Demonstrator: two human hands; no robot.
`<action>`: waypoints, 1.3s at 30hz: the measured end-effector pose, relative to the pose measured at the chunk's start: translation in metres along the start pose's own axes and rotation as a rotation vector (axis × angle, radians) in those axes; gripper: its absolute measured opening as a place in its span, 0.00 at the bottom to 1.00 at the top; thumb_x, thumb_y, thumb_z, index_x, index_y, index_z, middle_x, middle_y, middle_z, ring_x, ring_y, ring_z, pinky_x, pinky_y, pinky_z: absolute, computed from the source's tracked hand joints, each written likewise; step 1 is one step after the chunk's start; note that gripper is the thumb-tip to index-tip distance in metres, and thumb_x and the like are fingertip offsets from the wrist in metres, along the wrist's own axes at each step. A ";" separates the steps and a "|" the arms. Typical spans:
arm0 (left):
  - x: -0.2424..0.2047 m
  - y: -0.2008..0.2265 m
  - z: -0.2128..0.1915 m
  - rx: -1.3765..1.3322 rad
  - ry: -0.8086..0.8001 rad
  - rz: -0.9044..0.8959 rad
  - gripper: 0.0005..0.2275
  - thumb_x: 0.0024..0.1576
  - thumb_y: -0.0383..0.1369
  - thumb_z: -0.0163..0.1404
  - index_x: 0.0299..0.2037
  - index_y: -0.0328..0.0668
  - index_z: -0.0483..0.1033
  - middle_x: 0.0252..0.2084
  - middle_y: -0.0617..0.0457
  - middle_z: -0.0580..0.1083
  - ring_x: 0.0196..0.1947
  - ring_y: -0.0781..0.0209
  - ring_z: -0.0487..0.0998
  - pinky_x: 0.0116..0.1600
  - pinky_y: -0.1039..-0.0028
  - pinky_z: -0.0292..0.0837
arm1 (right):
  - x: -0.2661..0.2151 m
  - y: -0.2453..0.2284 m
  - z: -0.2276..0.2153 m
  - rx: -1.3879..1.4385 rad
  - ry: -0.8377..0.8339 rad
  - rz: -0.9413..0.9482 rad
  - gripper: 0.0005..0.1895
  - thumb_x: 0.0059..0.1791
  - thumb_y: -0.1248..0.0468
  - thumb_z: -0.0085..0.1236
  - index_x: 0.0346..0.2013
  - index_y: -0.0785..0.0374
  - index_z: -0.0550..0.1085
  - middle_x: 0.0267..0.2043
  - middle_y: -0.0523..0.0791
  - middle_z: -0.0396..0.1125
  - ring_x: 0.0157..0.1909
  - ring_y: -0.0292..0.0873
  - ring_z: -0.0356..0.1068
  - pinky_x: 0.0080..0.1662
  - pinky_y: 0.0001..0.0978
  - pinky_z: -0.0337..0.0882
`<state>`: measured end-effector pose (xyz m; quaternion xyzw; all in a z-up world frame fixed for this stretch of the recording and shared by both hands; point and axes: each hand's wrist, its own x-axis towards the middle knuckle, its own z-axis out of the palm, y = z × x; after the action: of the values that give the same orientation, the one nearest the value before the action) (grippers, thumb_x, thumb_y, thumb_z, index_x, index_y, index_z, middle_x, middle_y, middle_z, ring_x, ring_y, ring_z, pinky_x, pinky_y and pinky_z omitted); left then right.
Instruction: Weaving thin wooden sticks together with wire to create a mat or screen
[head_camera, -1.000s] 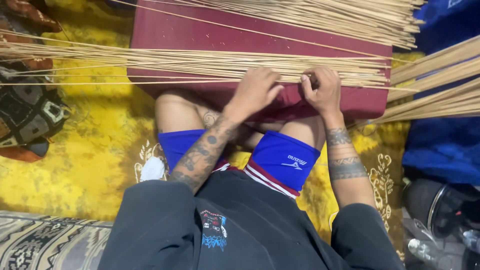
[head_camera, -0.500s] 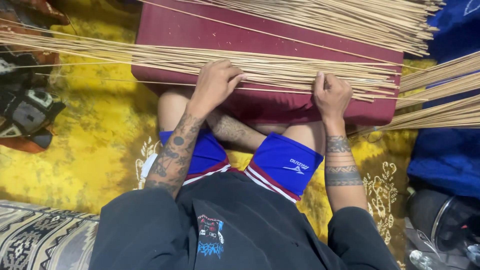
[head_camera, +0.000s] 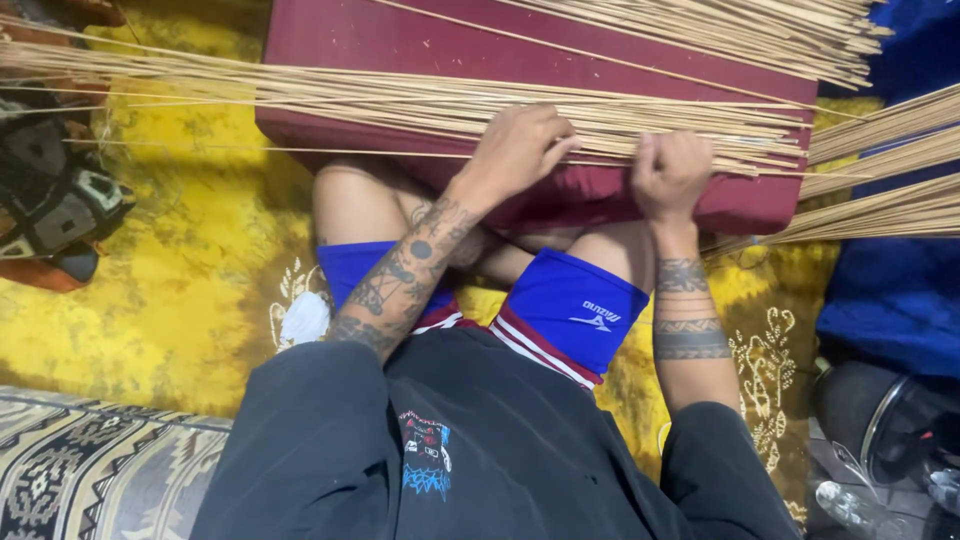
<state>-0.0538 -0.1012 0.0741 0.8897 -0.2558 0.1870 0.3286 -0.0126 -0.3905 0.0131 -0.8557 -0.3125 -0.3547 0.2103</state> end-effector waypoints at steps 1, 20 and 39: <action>-0.007 -0.008 -0.008 0.003 -0.002 -0.003 0.06 0.59 0.39 0.55 0.35 0.50 0.81 0.27 0.50 0.73 0.33 0.46 0.80 0.38 0.57 0.73 | 0.000 0.005 -0.003 0.005 0.001 0.002 0.21 0.61 0.59 0.57 0.24 0.60 0.69 0.23 0.44 0.55 0.28 0.56 0.63 0.37 0.47 0.61; -0.027 -0.023 -0.059 0.058 -0.008 -0.051 0.10 0.63 0.39 0.55 0.37 0.41 0.82 0.36 0.51 0.81 0.35 0.49 0.80 0.41 0.59 0.70 | 0.036 -0.043 0.009 -0.067 -0.202 0.114 0.26 0.60 0.60 0.56 0.18 0.55 0.60 0.17 0.42 0.54 0.19 0.45 0.54 0.30 0.43 0.55; -0.032 -0.040 -0.075 0.000 -0.129 -0.110 0.14 0.67 0.40 0.52 0.34 0.39 0.79 0.32 0.46 0.78 0.33 0.43 0.76 0.39 0.56 0.66 | 0.054 -0.056 -0.008 -0.106 -0.239 0.072 0.30 0.63 0.55 0.57 0.18 0.53 0.61 0.16 0.38 0.54 0.18 0.39 0.51 0.26 0.37 0.52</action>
<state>-0.0681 -0.0134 0.0920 0.9126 -0.2272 0.1108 0.3213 -0.0247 -0.3345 0.0653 -0.9125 -0.2852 -0.2586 0.1386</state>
